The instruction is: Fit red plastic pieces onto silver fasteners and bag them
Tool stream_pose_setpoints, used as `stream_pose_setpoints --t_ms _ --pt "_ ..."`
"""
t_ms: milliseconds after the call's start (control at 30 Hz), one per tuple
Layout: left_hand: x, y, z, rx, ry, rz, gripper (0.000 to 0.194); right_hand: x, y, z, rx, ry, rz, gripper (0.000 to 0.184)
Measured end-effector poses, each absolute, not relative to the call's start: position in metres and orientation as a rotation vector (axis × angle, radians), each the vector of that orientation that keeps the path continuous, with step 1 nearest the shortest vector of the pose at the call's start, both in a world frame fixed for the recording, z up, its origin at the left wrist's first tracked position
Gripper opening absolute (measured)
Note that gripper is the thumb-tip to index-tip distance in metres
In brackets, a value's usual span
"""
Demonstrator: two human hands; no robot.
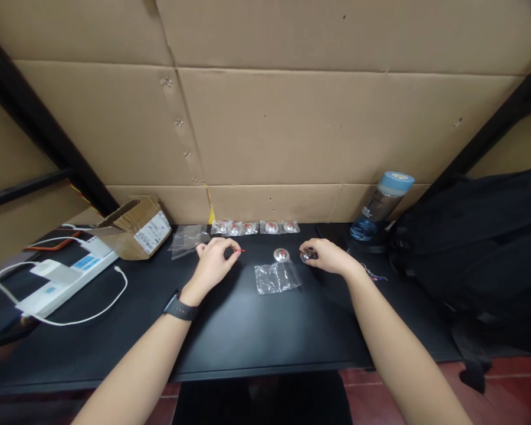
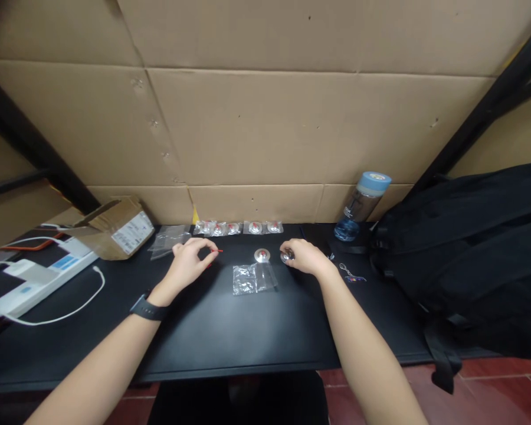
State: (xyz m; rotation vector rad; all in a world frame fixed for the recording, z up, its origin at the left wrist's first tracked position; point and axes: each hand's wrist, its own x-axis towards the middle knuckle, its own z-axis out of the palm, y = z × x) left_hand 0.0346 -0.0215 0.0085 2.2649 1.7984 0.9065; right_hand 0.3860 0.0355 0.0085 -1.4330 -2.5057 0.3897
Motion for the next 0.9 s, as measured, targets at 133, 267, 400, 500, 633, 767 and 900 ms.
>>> stream_pose_setpoints --t_ms 133,267,400,500,633,767,900 --pt "0.047 -0.028 0.006 2.268 1.734 0.956 0.01 0.384 0.032 0.018 -1.378 -2.425 0.388 0.033" --pt "0.056 -0.032 0.004 2.267 1.658 1.006 0.012 0.366 0.022 0.029 -1.15 -2.267 0.412 0.033" --pt "0.063 -0.037 0.006 2.265 1.61 1.017 0.01 0.334 0.002 0.035 -0.938 -2.173 0.455 0.032" --pt "0.066 -0.04 0.007 2.295 1.575 1.01 0.01 0.311 -0.014 0.034 -0.815 -2.135 0.513 0.033" --pt "0.068 -0.042 0.008 2.327 1.564 1.018 0.014 0.292 -0.026 0.029 -0.737 -2.078 0.561 0.034" --pt "0.072 -0.046 0.009 2.333 1.549 1.054 0.015 0.284 -0.03 0.02 -0.74 -2.009 0.639 0.038" --pt "0.077 -0.05 0.009 2.319 1.549 1.123 0.015 0.279 -0.03 0.014 -0.753 -1.966 0.684 0.046"
